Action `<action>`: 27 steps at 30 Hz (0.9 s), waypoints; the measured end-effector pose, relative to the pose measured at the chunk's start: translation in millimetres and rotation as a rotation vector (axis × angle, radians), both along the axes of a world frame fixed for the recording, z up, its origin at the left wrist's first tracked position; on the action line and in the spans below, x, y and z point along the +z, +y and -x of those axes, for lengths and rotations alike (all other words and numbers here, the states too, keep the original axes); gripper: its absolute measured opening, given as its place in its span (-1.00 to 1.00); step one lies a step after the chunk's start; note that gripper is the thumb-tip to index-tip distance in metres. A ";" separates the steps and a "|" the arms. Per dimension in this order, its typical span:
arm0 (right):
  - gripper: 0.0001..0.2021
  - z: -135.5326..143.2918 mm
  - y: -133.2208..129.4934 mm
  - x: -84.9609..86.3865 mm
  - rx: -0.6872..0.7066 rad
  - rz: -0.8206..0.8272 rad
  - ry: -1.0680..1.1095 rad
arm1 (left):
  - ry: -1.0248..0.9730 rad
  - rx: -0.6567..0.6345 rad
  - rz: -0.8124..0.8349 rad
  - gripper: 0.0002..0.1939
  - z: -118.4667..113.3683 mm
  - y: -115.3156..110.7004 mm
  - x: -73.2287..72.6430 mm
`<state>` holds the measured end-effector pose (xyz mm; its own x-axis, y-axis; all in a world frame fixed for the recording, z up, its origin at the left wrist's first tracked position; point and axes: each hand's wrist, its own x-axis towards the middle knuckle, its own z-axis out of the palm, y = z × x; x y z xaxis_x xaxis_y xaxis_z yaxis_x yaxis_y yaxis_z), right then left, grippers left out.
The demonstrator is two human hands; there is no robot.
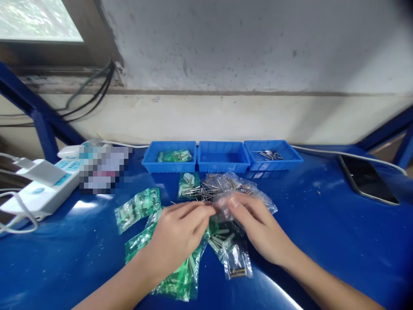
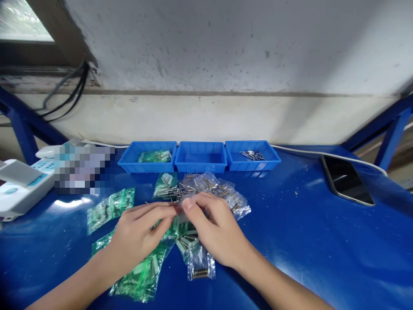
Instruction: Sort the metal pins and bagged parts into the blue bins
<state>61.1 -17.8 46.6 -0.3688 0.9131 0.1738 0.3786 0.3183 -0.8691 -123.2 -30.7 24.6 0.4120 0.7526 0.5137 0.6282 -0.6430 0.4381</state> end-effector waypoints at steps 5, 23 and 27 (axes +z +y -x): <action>-0.83 2.4 -3.5 -9.8 -0.003 -0.186 -0.015 | -0.131 -0.042 0.193 -0.84 -8.0 -1.3 5.5; -0.53 0.5 -0.4 -25.8 0.014 -0.213 0.140 | -0.771 0.068 0.865 -0.85 -1.9 9.5 6.4; -0.72 1.6 1.8 -21.7 0.020 0.067 0.411 | -0.747 0.133 0.831 -0.87 -1.2 9.1 7.2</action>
